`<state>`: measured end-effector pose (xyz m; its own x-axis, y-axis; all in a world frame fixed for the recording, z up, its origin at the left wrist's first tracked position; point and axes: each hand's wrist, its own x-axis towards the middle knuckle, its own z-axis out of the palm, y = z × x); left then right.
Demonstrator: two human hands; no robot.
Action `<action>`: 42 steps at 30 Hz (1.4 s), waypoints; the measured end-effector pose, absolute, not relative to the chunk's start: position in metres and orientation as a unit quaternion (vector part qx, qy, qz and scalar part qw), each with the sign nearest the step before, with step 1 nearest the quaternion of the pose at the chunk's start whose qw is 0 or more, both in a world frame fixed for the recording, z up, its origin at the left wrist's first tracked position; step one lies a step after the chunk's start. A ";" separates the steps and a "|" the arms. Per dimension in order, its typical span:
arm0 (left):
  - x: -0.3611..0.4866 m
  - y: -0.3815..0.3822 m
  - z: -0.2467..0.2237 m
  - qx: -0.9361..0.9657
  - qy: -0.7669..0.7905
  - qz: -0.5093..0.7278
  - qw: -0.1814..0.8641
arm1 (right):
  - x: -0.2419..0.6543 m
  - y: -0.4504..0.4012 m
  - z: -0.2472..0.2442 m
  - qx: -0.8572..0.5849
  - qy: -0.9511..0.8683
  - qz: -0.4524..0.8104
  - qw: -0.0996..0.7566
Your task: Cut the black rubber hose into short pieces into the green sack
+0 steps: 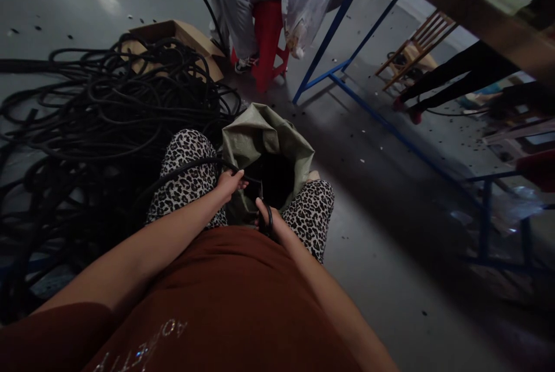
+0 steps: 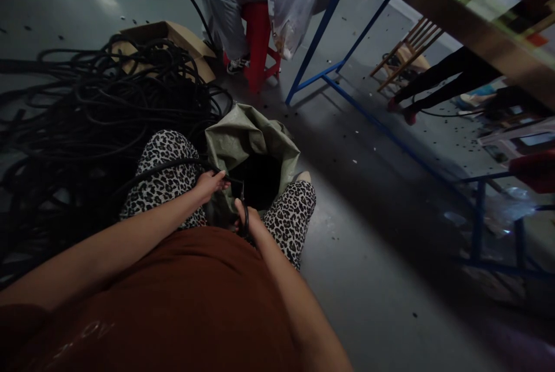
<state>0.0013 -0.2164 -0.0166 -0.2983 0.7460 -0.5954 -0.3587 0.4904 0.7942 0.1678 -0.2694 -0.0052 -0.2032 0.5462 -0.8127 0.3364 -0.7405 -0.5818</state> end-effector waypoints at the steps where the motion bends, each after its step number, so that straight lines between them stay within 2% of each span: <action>1: 0.002 -0.217 -0.016 0.150 0.644 0.482 0.575 | 0.167 -0.269 -0.005 -0.623 -0.355 0.693 0.075; 15: 0.010 -0.223 -0.009 0.159 0.637 0.452 0.604 | 0.165 -0.269 -0.007 -0.622 -0.341 0.697 0.110; 42: 0.009 -0.223 -0.022 0.162 0.643 0.429 0.613 | 0.167 -0.269 -0.010 -0.657 -0.409 0.628 0.079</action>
